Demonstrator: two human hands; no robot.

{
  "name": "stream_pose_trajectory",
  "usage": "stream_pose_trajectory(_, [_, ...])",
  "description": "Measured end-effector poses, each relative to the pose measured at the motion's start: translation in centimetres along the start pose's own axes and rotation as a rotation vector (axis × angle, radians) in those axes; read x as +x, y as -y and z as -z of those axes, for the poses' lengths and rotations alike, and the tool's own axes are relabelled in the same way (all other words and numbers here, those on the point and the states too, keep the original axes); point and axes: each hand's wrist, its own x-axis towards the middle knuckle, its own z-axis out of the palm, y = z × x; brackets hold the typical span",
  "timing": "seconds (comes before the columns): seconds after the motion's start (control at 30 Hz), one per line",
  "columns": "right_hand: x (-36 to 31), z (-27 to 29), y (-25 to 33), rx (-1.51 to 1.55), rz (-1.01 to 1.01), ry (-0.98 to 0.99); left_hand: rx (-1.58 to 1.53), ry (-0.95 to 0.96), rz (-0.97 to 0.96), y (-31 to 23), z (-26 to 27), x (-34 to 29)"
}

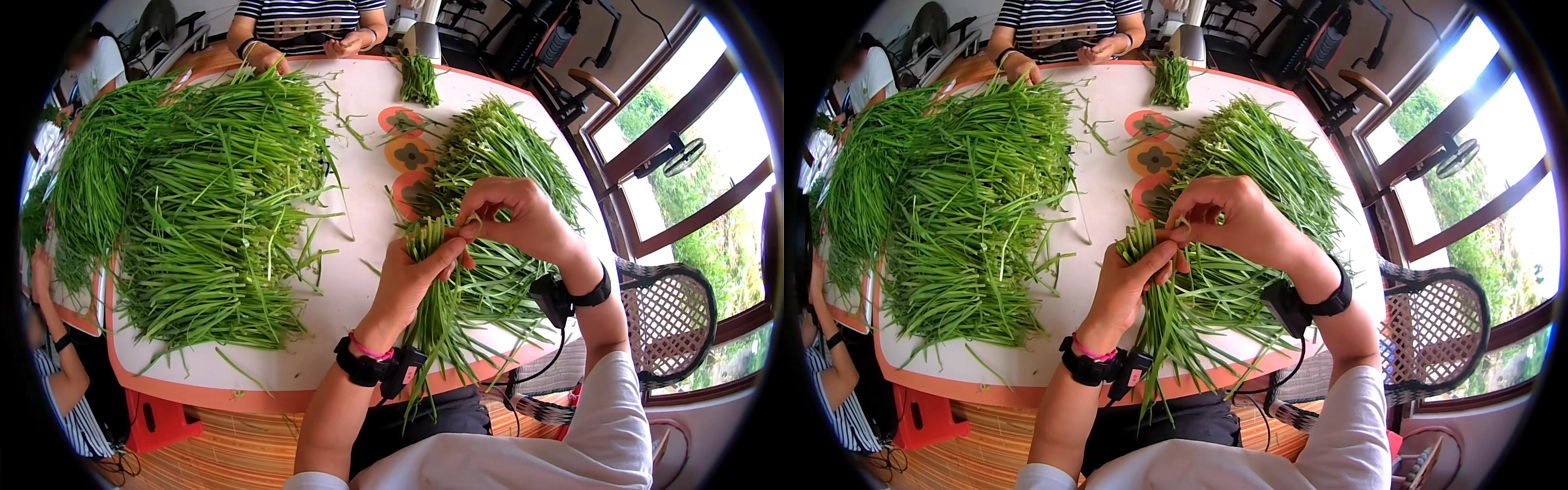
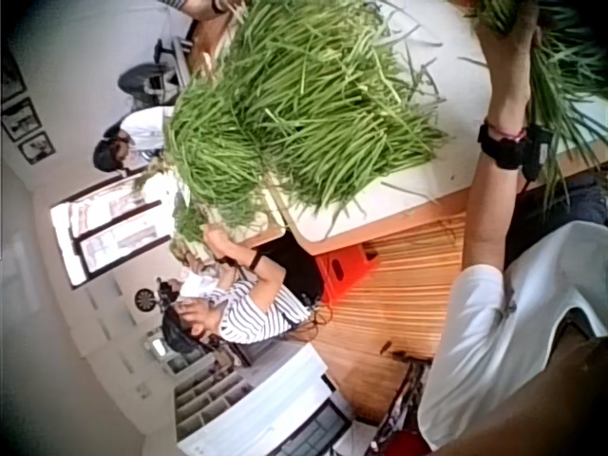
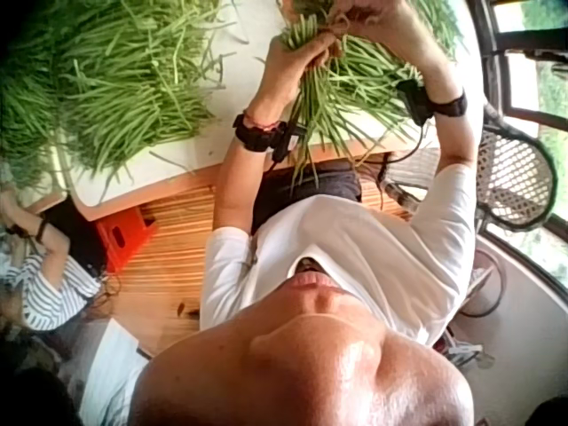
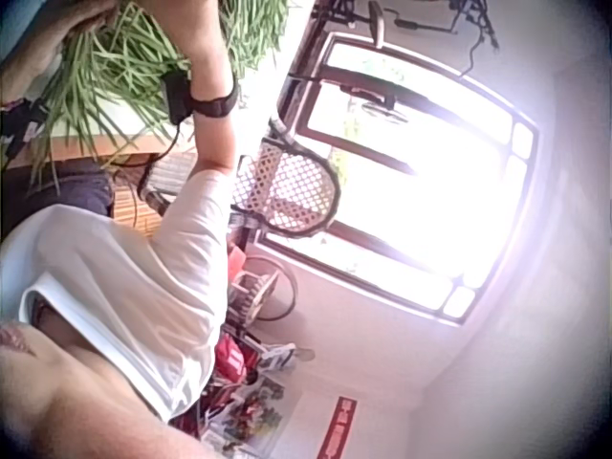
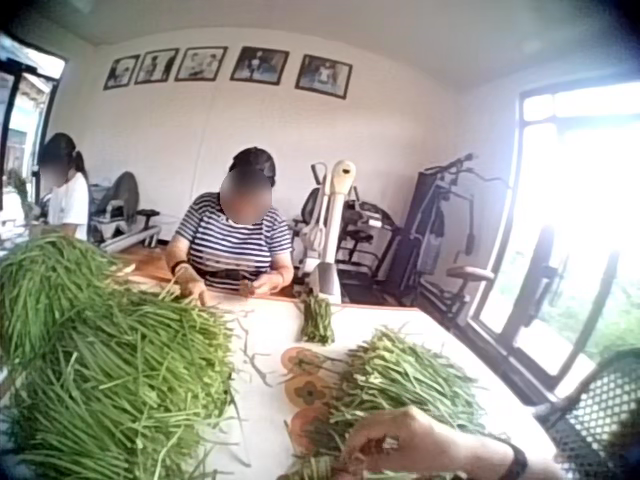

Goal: The person sorts through a large pile of green leaves on a table by hand, picking up small bundles, aligning them, and placing them into a separate pile.

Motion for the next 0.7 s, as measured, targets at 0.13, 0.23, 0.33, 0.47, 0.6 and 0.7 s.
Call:
stream_pose_trajectory(0.13, [-0.5,0.0,-0.2,0.123,-0.055,0.020,0.105,0.019,-0.029,0.8,0.6,0.1])
stream_pose_trajectory(0.23, [-1.1,-0.5,-0.7,0.160,-0.018,0.015,0.140,0.035,0.015,0.3,0.6,0.0])
stream_pose_trajectory(0.33, [-1.9,-1.7,-1.5,0.647,0.004,-0.037,0.022,0.088,0.065,0.1,0.7,-0.2])
stream_pose_trajectory(0.47, [-3.2,-3.5,-2.7,1.107,-0.084,-0.015,-0.052,0.153,0.118,0.1,0.5,-0.5])
stream_pose_trajectory(0.6, [-4.3,-3.7,-2.3,1.037,-0.001,-0.116,-0.195,0.196,0.133,0.7,0.6,-0.6])
stream_pose_trajectory(0.7, [-5.6,-0.6,-2.6,0.892,0.158,0.188,-0.290,0.109,0.095,1.0,0.2,-0.3])
